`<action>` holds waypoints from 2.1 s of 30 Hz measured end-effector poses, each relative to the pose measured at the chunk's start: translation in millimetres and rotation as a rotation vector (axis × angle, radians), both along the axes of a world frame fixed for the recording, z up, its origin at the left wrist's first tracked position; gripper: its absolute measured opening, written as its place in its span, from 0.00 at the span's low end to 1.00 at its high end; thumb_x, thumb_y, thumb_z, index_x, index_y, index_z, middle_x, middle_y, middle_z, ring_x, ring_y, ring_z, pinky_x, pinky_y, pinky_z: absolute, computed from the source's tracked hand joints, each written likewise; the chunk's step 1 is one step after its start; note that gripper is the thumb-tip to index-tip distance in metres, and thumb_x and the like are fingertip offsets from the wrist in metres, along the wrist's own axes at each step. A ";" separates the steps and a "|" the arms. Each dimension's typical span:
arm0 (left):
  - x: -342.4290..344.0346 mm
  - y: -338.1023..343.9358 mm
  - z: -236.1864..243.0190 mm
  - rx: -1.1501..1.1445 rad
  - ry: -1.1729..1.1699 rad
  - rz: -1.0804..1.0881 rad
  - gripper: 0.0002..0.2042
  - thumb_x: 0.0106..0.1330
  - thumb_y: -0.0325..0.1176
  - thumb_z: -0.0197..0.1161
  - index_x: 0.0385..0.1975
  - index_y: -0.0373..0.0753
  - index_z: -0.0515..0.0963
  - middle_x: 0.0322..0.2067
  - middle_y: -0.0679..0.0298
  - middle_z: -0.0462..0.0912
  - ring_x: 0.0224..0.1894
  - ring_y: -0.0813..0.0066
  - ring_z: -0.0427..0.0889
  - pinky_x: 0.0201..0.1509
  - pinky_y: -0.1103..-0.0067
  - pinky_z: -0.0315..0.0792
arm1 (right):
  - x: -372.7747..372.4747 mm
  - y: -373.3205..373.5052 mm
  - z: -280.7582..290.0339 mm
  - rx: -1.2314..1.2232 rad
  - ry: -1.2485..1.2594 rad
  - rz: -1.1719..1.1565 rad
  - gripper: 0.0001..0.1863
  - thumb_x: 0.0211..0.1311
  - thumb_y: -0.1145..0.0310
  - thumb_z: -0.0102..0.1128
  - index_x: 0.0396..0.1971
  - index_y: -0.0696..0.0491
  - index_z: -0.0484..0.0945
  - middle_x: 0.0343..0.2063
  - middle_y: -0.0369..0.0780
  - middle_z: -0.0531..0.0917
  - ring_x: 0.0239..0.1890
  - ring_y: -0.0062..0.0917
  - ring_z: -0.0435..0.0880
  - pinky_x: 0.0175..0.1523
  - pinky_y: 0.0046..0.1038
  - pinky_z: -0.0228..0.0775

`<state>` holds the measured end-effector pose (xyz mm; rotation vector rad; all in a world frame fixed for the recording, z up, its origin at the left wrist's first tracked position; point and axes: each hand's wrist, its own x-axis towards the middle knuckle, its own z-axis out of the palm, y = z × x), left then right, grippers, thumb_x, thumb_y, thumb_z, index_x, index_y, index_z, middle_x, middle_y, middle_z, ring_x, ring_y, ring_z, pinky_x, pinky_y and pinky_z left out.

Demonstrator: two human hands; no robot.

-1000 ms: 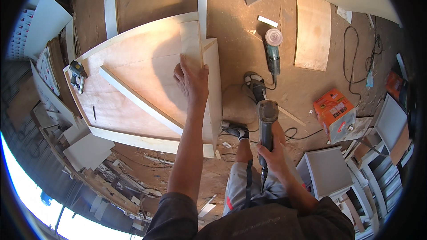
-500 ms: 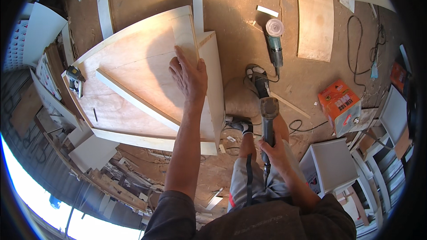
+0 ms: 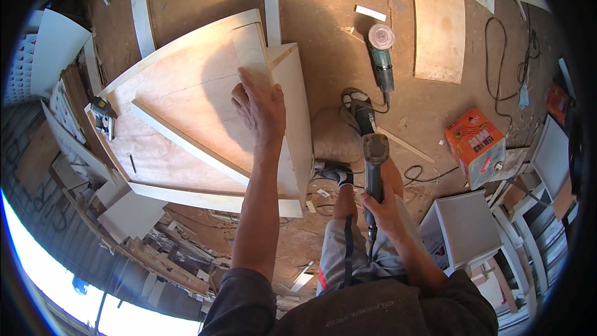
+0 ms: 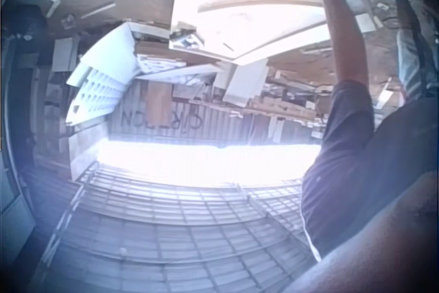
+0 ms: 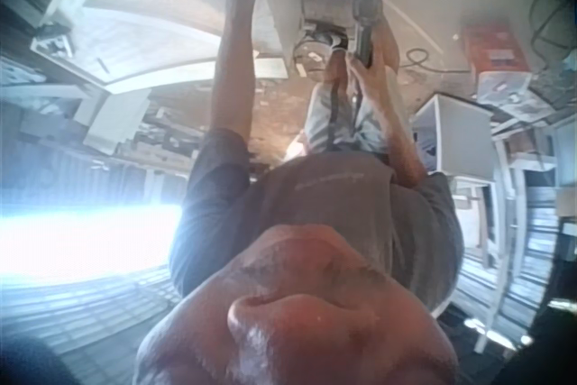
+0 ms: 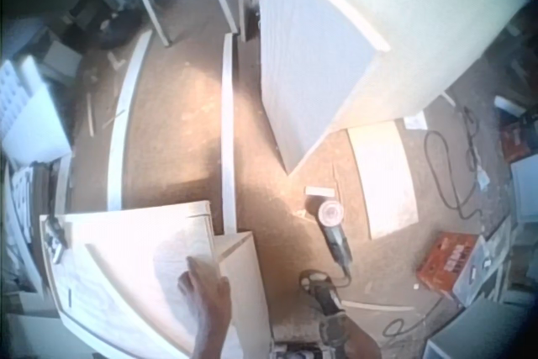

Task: The person assembles a wooden structure by placing wood strips onto a plywood base, securing them with a nail gun, and smoothing the edges using a power sander.

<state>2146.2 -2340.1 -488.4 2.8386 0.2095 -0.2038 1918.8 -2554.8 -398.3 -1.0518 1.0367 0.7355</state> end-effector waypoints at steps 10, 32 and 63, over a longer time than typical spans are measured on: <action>1.7 4.4 -1.0 -0.026 0.011 -0.026 0.41 0.58 0.31 0.68 0.69 0.33 0.51 0.50 0.46 0.66 0.53 0.49 0.66 0.57 0.59 0.64 | -3.2 -1.7 -4.2 0.010 0.001 0.004 0.29 0.61 0.70 0.63 0.60 0.57 0.61 0.30 0.33 0.75 0.28 0.15 0.75 0.33 0.18 0.67; 12.3 24.7 17.1 -0.087 0.233 -0.072 0.40 0.65 0.43 0.64 0.70 0.32 0.50 0.52 0.45 0.66 0.55 0.47 0.68 0.56 0.59 0.68 | 36.9 0.6 2.8 -0.017 -0.241 -0.033 0.35 0.57 0.75 0.57 0.66 0.58 0.59 0.28 0.35 0.73 0.24 0.16 0.74 0.29 0.21 0.71; 22.1 5.0 30.7 0.034 0.382 -0.102 0.44 0.63 0.41 0.64 0.69 0.26 0.42 0.59 0.39 0.60 0.58 0.41 0.68 0.59 0.60 0.69 | 15.7 -8.1 -3.8 0.039 -0.149 -0.113 0.29 0.61 0.73 0.61 0.61 0.56 0.62 0.32 0.35 0.74 0.28 0.17 0.75 0.32 0.20 0.69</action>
